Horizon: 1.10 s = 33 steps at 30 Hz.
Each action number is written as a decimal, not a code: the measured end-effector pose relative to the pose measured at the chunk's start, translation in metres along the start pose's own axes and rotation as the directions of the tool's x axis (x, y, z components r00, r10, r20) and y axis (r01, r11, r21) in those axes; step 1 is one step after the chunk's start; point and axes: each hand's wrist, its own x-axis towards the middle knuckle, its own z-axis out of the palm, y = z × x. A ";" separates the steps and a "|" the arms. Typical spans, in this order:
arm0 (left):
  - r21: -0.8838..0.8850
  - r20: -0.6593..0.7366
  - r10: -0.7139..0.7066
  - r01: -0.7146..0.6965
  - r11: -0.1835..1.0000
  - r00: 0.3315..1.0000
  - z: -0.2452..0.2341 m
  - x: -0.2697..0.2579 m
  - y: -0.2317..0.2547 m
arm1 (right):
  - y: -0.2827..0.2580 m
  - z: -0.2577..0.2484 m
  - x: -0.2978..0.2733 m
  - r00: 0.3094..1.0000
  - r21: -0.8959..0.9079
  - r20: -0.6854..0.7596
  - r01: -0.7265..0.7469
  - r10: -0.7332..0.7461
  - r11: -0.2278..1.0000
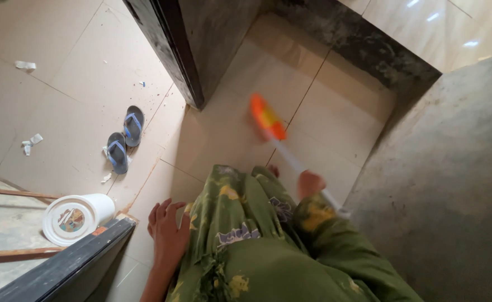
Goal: The person sweeps the floor with a broom, moving debris through a doorway and into another room.
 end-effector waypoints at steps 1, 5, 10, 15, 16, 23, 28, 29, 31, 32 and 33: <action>-0.026 -0.012 -0.005 0.005 1.000 1.000 0.001 -0.004 -0.001 | -0.016 0.006 -0.023 0.998 0.005 -0.051 0.049 -0.049 0.999; -0.117 -0.096 0.034 -0.045 0.992 0.995 0.006 -0.014 -0.002 | -0.098 0.005 -0.073 0.981 0.053 -0.061 0.185 -0.182 0.981; -0.177 -0.188 0.170 -0.203 0.963 0.967 0.005 -0.010 0.012 | -0.131 -0.009 -0.073 0.901 0.230 0.207 0.335 -0.382 0.914; -0.186 -0.149 0.161 -0.188 0.965 0.976 0.007 -0.016 0.031 | -0.037 -0.017 -0.059 0.767 0.575 0.389 0.231 -0.510 0.785; -0.184 -0.142 0.191 -0.216 0.959 0.971 0.009 -0.016 0.033 | -0.013 -0.025 -0.063 0.816 0.551 0.357 0.208 -0.454 0.808; -0.198 -0.172 0.254 -0.286 0.938 0.952 0.017 -0.068 0.043 | 0.181 -0.064 -0.112 0.941 0.328 0.296 0.059 -0.162 0.943; -0.227 -0.214 0.209 -0.257 0.939 0.954 0.025 -0.118 0.033 | 0.277 -0.028 -0.138 0.998 -0.015 0.059 0.014 -0.013 1.000; -0.227 -0.217 0.206 -0.254 0.940 0.954 0.027 -0.127 0.029 | 0.288 -0.020 -0.139 0.996 -0.068 0.082 -0.025 0.030 0.997; -0.233 -0.221 0.183 -0.234 0.944 0.958 0.030 -0.142 0.022 | 0.301 -0.009 -0.138 0.985 -0.175 0.120 -0.099 0.121 0.980; -0.239 -0.221 0.164 -0.216 0.947 0.961 0.033 -0.149 0.019 | 0.303 -0.006 -0.137 0.973 -0.161 0.150 -0.152 0.176 0.975; -0.246 -0.219 0.146 -0.199 0.949 0.965 0.035 -0.154 0.016 | 0.301 -0.002 -0.136 0.956 -0.149 0.180 -0.208 0.233 0.967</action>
